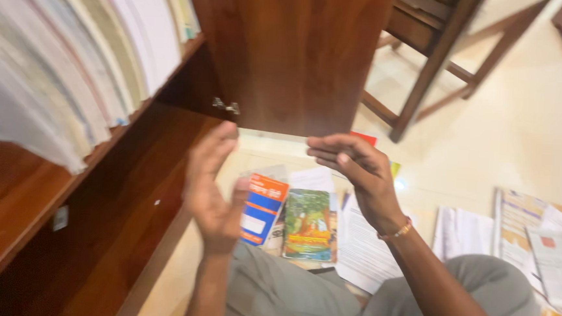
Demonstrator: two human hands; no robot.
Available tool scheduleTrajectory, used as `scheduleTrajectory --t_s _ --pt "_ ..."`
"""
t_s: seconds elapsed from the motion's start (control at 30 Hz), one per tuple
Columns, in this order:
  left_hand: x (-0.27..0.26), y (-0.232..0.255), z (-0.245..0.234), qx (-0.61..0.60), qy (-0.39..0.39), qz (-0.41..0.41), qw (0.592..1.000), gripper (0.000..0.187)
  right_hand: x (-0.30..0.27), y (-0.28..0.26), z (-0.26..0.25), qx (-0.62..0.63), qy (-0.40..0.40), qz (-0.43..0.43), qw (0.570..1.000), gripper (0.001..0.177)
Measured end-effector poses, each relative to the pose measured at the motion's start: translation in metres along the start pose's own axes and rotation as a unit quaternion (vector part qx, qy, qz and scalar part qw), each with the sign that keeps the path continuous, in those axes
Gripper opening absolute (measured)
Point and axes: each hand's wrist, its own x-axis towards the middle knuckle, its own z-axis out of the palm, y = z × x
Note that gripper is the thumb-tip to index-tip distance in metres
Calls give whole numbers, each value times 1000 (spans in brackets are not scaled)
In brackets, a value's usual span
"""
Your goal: The person sits on the floor and organizes scattered papers, magazines, and books by picking them up and placing them into a wooden cabinet. The person handles items one at a time, folding some papers before stacking them on the shelf.
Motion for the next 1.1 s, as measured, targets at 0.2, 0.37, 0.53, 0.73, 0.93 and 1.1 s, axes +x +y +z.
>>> scheduleTrajectory --t_s 0.2,0.37,0.53,0.73,0.93,1.1 --pt "-81 -59 115 -31 -138 -154 978 38 -85 82 -116 -147 209 136 957 29" --pt "-176 -132 181 16 -238 -218 946 47 -173 176 -179 -340 292 235 862 32" --pt "-250 -174 204 123 -333 -256 899 64 -211 224 -192 -503 215 390 741 67" --pt "-271 -189 216 207 -416 -242 852 80 -191 239 -188 -481 193 504 691 94" --pt "-272 -204 230 227 -374 -245 865 78 -183 233 -178 -517 159 500 676 94" --pt "-264 -235 254 250 -326 -323 852 75 -175 221 -162 -491 162 541 663 92"
